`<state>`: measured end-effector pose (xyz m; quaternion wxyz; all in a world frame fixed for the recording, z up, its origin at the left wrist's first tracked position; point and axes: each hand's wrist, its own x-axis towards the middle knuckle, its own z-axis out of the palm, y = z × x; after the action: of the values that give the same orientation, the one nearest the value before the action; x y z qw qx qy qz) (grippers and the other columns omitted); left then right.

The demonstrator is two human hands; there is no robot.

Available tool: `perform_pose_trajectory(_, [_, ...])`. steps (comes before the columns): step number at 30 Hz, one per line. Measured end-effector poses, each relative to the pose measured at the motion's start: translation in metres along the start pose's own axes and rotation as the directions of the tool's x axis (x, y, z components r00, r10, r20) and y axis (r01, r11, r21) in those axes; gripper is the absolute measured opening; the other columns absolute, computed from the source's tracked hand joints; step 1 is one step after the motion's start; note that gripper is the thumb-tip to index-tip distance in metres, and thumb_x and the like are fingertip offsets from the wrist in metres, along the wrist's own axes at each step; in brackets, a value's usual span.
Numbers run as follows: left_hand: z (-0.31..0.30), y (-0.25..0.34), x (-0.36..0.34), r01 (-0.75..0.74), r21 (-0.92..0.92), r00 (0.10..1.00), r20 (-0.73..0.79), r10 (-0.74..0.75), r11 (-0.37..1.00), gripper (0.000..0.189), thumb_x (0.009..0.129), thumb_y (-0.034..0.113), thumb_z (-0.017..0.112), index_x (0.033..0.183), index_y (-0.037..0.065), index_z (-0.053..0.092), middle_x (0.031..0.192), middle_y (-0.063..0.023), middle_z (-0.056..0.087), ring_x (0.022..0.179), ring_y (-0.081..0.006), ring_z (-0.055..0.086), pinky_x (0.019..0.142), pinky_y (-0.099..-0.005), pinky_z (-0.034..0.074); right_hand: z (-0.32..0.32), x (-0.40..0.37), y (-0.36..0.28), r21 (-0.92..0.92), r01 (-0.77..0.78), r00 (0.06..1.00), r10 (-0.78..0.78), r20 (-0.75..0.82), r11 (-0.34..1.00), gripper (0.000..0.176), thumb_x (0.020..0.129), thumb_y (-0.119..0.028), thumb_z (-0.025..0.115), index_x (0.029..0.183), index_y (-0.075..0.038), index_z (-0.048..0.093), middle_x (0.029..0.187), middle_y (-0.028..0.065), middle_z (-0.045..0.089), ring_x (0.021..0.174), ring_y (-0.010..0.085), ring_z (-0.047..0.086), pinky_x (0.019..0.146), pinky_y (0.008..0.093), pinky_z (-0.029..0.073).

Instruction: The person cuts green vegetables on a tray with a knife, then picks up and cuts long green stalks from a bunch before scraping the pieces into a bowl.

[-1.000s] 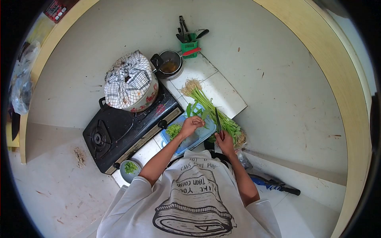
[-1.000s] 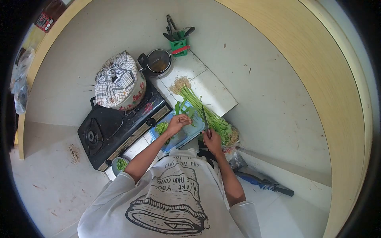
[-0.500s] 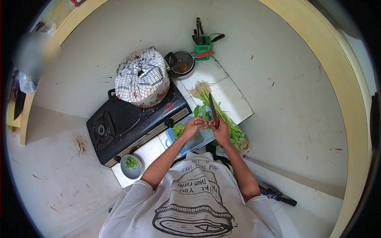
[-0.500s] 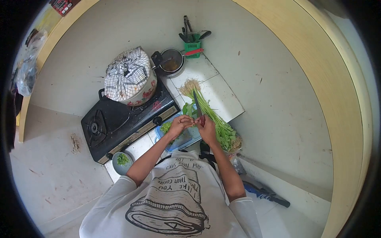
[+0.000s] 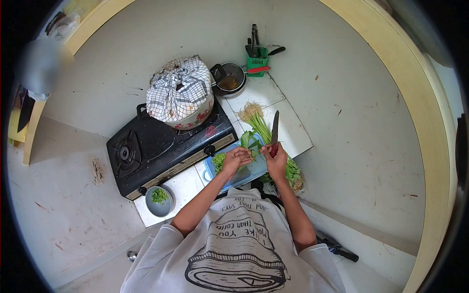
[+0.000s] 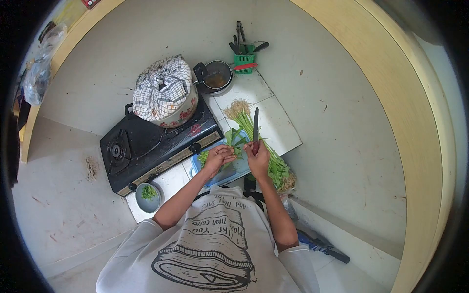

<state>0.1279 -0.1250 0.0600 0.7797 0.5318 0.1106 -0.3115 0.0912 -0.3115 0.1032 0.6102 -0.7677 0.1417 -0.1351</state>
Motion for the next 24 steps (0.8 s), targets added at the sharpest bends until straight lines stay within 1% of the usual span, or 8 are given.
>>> perform_pose_trajectory(2, [0.004,0.001,-0.003,0.014,-0.008,0.999,-0.032,-0.014,1.0,0.017,0.098,0.01,0.071,0.113,0.003,0.065,0.106,-0.0083,0.07,0.099,-0.0206,0.072,0.093,-0.033,0.059,0.004,-0.002,0.0,0.059,0.027,0.999,-0.025,-0.032,0.998,0.011,0.094,-0.003,0.071,0.093,0.003,0.061,0.081,0.0119,0.072,0.073,0.017,0.069,0.068,0.0322,0.052])
perform_pose_trajectory(7, [0.013,0.0,-0.016,0.019,-0.064,0.997,-0.075,-0.024,0.998,0.023,0.097,0.016,0.074,0.114,0.004,0.066,0.105,-0.0055,0.07,0.092,-0.017,0.07,0.09,-0.0315,0.058,0.003,-0.01,-0.021,0.004,0.071,0.996,-0.07,-0.051,0.997,0.013,0.094,-0.005,0.073,0.093,0.002,0.062,0.08,0.0102,0.072,0.069,0.0163,0.066,0.066,0.0326,0.051])
perform_pose_trajectory(10, [0.014,-0.006,-0.021,-0.008,-0.017,0.994,-0.107,0.006,1.0,0.02,0.097,0.012,0.073,0.112,0.002,0.067,0.106,-0.0079,0.071,0.093,-0.019,0.071,0.089,-0.0341,0.062,0.001,-0.012,-0.011,-0.047,0.093,0.995,-0.095,-0.043,0.995,0.013,0.093,-0.006,0.075,0.093,0.002,0.064,0.079,0.0088,0.071,0.065,0.0169,0.063,0.063,0.033,0.05])
perform_pose_trajectory(13, [0.014,-0.012,-0.025,0.054,-0.175,0.994,-0.079,-0.068,0.983,0.021,0.097,0.014,0.074,0.112,0.002,0.067,0.105,-0.0072,0.072,0.092,-0.018,0.071,0.089,-0.0341,0.061,0.007,-0.016,0.0,0.003,0.101,0.992,-0.101,-0.074,0.995,0.014,0.092,-0.007,0.076,0.093,0.0,0.065,0.077,0.0076,0.07,0.062,0.0175,0.059,0.061,0.033,0.048])
perform_pose_trajectory(14, [0.013,-0.015,-0.026,0.041,-0.16,0.995,-0.086,-0.055,0.986,0.02,0.097,0.014,0.074,0.113,0.003,0.067,0.106,-0.0059,0.071,0.093,-0.0173,0.07,0.09,-0.0338,0.06,0.008,-0.018,0.003,0.036,0.1,0.991,-0.096,-0.091,0.994,0.014,0.092,-0.008,0.077,0.093,0.0,0.065,0.077,0.0072,0.07,0.061,0.0177,0.058,0.061,0.0331,0.047])
perform_pose_trajectory(17, [0.015,-0.018,-0.03,0.037,-0.154,0.992,-0.113,-0.054,0.987,0.02,0.098,0.016,0.072,0.115,0.006,0.069,0.109,-0.0031,0.07,0.095,-0.0158,0.069,0.093,-0.0332,0.058,0.002,-0.025,-0.01,-0.071,0.099,0.993,-0.103,-0.06,0.993,0.014,0.091,-0.009,0.078,0.094,-0.001,0.067,0.077,0.0072,0.07,0.061,0.0179,0.058,0.06,0.0328,0.047])
perform_pose_trajectory(20, [0.024,-0.011,-0.041,0.092,-0.23,0.985,-0.12,-0.122,0.969,0.021,0.1,0.017,0.071,0.118,0.007,0.069,0.11,-0.0025,0.07,0.095,-0.0151,0.069,0.094,-0.0329,0.058,-0.001,-0.031,-0.017,-0.121,0.074,0.996,-0.078,-0.033,0.99,0.012,0.094,-0.004,0.075,0.096,0.002,0.066,0.079,0.0046,0.067,0.075,0.0106,0.064,0.069,0.0275,0.051])
perform_pose_trajectory(24, [0.028,-0.013,-0.048,0.143,-0.316,0.981,-0.082,-0.177,0.938,0.02,0.101,0.016,0.069,0.118,0.007,0.07,0.109,-0.0016,0.072,0.097,-0.0137,0.069,0.094,-0.0309,0.057,0.005,-0.042,-0.007,-0.047,0.081,0.996,-0.082,-0.016,0.996,0.014,0.092,-0.009,0.078,0.095,-0.001,0.068,0.073,0.0047,0.065,0.061,0.0134,0.056,0.059,0.0312,0.046])
